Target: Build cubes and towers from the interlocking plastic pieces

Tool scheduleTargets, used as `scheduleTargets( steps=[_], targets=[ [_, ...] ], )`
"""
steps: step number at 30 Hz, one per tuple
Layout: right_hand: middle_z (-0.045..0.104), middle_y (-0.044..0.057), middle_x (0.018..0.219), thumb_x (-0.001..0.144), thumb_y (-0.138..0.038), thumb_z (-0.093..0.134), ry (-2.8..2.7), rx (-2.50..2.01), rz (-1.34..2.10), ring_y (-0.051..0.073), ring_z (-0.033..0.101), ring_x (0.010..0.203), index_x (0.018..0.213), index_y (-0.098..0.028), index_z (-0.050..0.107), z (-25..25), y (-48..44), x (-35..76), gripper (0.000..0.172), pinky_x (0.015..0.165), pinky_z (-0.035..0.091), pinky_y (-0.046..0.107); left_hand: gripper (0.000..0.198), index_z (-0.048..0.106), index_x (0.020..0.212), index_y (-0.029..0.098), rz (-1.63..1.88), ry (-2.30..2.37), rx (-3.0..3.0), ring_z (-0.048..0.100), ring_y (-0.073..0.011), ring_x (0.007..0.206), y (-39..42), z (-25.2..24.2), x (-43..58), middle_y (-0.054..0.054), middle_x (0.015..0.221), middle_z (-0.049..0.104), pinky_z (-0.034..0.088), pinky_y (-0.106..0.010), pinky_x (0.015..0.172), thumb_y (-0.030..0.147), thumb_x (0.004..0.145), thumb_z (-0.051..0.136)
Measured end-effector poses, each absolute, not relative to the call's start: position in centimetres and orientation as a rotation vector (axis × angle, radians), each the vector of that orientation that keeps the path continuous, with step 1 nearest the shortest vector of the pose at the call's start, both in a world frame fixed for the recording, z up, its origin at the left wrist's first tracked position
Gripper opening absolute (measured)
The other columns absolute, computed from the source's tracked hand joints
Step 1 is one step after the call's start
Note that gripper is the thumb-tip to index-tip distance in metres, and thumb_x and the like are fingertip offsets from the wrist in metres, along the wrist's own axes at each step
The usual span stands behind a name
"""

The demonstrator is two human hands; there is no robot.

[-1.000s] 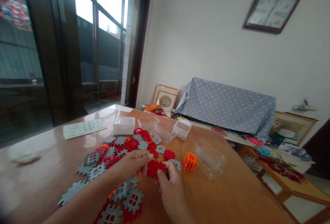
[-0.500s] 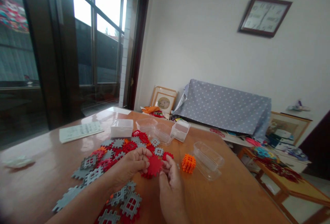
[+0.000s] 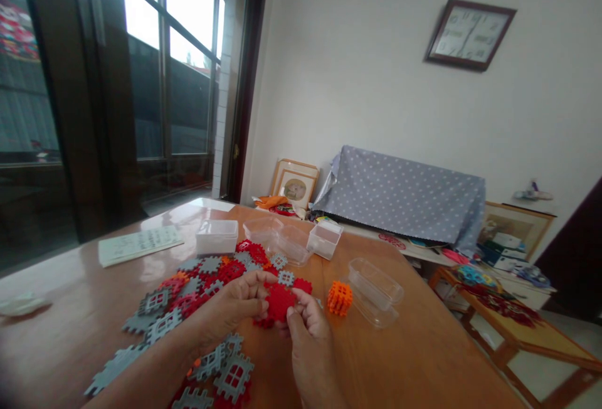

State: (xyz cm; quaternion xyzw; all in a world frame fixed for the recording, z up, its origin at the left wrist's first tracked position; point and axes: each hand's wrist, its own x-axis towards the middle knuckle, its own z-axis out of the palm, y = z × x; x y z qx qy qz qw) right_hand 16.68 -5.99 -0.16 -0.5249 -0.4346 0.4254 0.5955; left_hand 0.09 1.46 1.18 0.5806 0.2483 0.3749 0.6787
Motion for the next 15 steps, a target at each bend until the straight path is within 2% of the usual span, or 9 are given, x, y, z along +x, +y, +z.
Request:
scheduleTargets(
  steps=[4,15],
  targets=[
    [0.065,0.003,0.084,0.087,-0.046,0.062,-0.998,-1.215,0.950,0.020,0.064,0.079,0.131,-0.018,0.057,-0.3,-6.1,16.8,0.053,0.072,0.051,0.030,0.060,0.050,0.132,0.018,0.837,0.524,1.331,0.056,-0.0104,0.068,1.7,0.6,0.1,0.003,0.079,0.060,0.038,-0.025,0.066,0.013,0.074,0.067],
    [0.070,0.004,0.092,0.083,-0.048,0.065,-0.969,-1.209,0.896,0.019,0.064,0.077,0.128,-0.019,0.062,-0.7,-6.0,17.0,0.053,0.071,0.052,0.031,0.066,0.046,0.137,0.019,0.837,0.603,1.612,0.057,-0.0116,0.072,1.7,0.0,0.4,0.002,0.085,0.059,0.041,-0.025,0.066,0.013,0.074,0.065]
  ],
)
